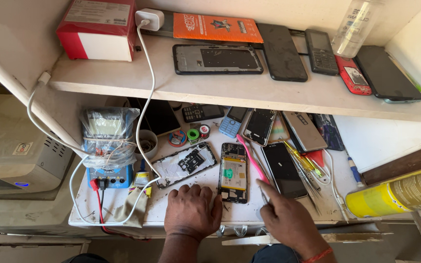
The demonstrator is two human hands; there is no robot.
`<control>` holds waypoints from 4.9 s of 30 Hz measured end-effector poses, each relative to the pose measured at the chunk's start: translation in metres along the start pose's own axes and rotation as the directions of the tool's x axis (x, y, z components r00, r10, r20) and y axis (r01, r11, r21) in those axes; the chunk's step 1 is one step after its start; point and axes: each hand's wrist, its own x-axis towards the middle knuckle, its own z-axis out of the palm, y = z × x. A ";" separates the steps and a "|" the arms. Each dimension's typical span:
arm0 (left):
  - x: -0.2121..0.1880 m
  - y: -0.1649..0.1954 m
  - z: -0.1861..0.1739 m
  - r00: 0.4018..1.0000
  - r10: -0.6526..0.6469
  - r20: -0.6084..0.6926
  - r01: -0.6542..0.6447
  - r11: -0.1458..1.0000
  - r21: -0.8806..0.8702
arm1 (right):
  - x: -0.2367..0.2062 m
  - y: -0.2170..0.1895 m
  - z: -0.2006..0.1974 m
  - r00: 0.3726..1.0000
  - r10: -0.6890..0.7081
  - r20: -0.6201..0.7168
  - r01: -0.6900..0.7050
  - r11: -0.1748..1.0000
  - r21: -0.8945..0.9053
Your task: The person works at a repair bench on a disassembled smartphone, using a small screwdriver to work on the phone's internal components while holding the device steady with the other hand. Various phones, tools, and a power supply are arranged on the bench and shelf around them.
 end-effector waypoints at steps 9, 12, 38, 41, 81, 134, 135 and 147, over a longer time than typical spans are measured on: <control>0.000 0.000 0.001 1.000 -0.007 -0.007 0.007 1.000 -0.027 | -0.006 -0.011 -0.008 0.995 0.026 -0.095 -0.006 0.979 0.206; 0.000 0.001 0.000 1.000 -0.015 0.001 0.015 0.999 -0.029 | -0.011 -0.019 -0.004 0.959 -0.114 -0.258 0.172 0.961 0.216; 0.000 0.003 0.001 1.000 -0.005 -0.016 0.004 0.999 -0.035 | 0.006 -0.053 -0.033 0.978 -0.163 -0.130 0.173 0.983 0.064; 0.000 0.002 0.003 1.000 -0.001 -0.017 0.001 1.000 -0.026 | 0.012 -0.057 -0.037 0.977 -0.188 -0.101 0.191 0.981 0.028; 0.003 0.001 0.006 1.000 -0.007 -0.016 0.007 1.000 0.001 | 0.041 -0.062 -0.050 0.784 -0.606 0.138 0.619 0.779 -0.100; 0.001 0.001 0.004 1.000 0.001 -0.009 -0.001 1.000 -0.012 | 0.011 -0.031 0.040 0.825 -0.221 -0.520 0.492 0.734 0.469; 0.001 0.001 0.004 1.000 0.004 -0.022 -0.004 1.000 -0.013 | 0.011 -0.031 0.039 0.871 -0.169 -0.462 0.435 0.702 0.564; 0.001 0.002 0.005 1.000 -0.007 -0.005 0.007 1.000 -0.023 | 0.011 -0.036 0.006 0.851 -0.358 -0.383 0.505 0.757 0.414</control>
